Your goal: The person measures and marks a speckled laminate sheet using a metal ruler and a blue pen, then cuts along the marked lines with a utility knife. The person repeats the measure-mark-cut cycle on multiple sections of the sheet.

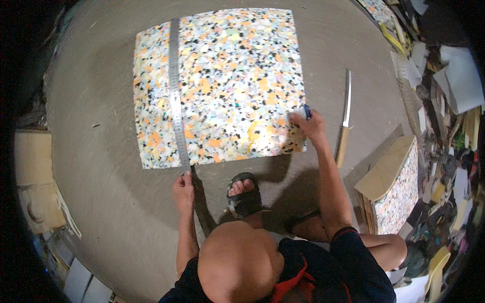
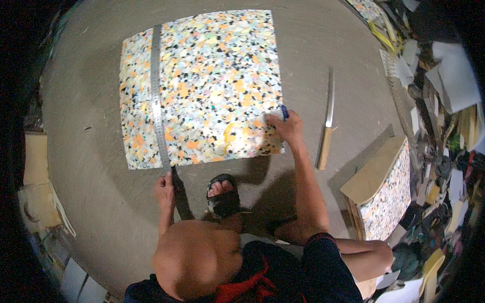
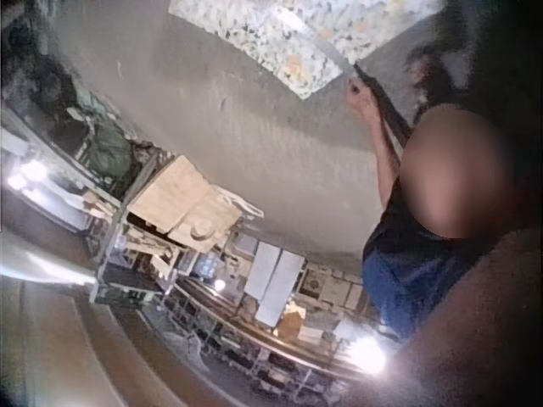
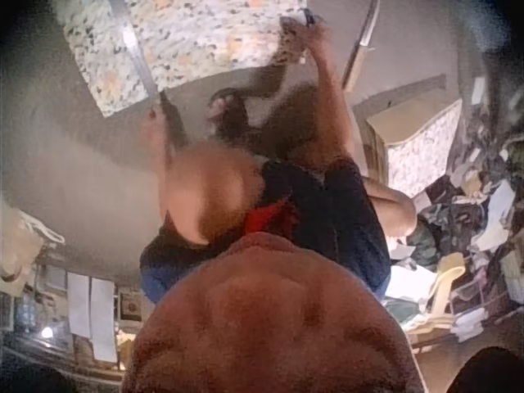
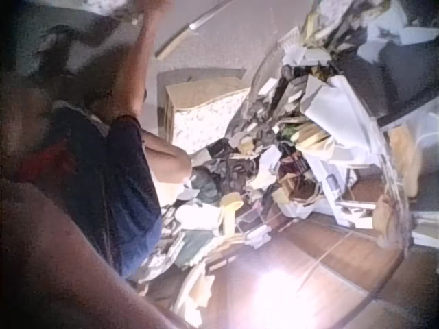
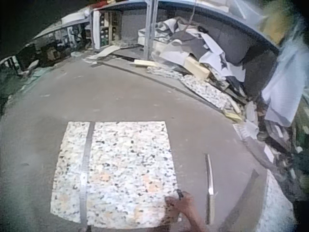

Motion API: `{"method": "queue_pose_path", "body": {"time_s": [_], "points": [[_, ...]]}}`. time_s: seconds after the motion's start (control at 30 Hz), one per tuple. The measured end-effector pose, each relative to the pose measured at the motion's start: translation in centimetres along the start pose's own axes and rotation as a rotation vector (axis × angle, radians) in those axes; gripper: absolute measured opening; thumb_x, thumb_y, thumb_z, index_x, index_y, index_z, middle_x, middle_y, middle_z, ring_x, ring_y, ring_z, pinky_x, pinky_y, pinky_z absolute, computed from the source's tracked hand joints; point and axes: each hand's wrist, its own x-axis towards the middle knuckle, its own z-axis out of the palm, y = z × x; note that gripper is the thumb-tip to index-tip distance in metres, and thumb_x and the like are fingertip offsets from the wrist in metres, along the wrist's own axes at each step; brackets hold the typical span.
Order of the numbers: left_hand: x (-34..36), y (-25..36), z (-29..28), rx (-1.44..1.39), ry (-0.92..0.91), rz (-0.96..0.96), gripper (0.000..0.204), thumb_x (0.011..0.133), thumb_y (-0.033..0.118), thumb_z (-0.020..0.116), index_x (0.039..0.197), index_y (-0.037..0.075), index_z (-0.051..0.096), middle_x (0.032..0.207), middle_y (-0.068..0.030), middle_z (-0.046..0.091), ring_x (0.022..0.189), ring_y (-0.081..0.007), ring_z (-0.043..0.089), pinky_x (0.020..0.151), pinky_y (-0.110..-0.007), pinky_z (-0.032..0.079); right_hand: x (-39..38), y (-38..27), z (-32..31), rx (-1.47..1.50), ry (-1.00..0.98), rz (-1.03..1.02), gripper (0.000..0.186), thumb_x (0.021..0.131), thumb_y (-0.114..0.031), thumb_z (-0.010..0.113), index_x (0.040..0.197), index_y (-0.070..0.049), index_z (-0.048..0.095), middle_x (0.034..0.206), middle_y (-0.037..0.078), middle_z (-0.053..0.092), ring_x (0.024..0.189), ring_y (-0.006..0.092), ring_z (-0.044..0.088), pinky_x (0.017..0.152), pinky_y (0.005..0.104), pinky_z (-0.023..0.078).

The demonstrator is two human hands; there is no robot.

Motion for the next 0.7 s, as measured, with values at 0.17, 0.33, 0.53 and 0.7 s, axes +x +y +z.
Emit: {"method": "queue_pose_path", "body": {"time_s": [0.17, 0.33, 0.53, 0.7], "points": [[-0.4, -0.2, -0.9, -0.037, -0.008, -0.029, 0.048, 0.099, 0.038, 0.066, 0.071, 0.002, 0.055, 0.063, -0.0026, 0.053, 0.059, -0.0122, 0.047, 0.055, -0.034, 0.041, -0.6, 0.1, 0.3, -0.029, -0.027, 0.014, 0.068, 0.078, -0.051, 0.086, 0.113, 0.003, 0.066, 0.1, 0.015, 0.072, 0.09, 0.025, 0.071, 0.079, 0.0392, 0.057], [-0.7, -0.6, -1.7, 0.117, 0.056, 0.037, 0.046, 0.099, 0.038, 0.067, 0.072, 0.001, 0.058, 0.06, -0.0017, 0.052, 0.057, -0.0115, 0.047, 0.053, -0.034, 0.041, -1.0, 0.5, 0.7, 0.024, -0.12, -0.013, 0.064, 0.08, -0.04, 0.087, 0.121, 0.004, 0.064, 0.109, 0.015, 0.073, 0.096, 0.0229, 0.07, 0.086, 0.0379, 0.055], [-0.4, -1.6, -1.9, -0.001, 0.006, 0.01, 0.046, 0.098, 0.039, 0.068, 0.072, 0.002, 0.059, 0.06, -0.0011, 0.053, 0.056, -0.0101, 0.049, 0.052, -0.032, 0.041, -2.0, 0.9, 0.6, 0.102, -0.11, -0.038, 0.059, 0.079, -0.041, 0.086, 0.114, 0.002, 0.068, 0.107, 0.017, 0.074, 0.097, 0.0262, 0.072, 0.089, 0.0392, 0.055], [-0.7, -1.7, -2.2, -0.048, 0.011, -0.018, 0.046, 0.098, 0.039, 0.069, 0.071, 0.002, 0.058, 0.06, -0.002, 0.055, 0.054, -0.0112, 0.052, 0.052, -0.033, 0.044, -2.1, 0.8, 1.0, 0.005, -0.091, -0.042, 0.063, 0.078, -0.046, 0.084, 0.115, 0.003, 0.068, 0.109, 0.017, 0.074, 0.099, 0.0269, 0.071, 0.09, 0.0401, 0.055]]}}
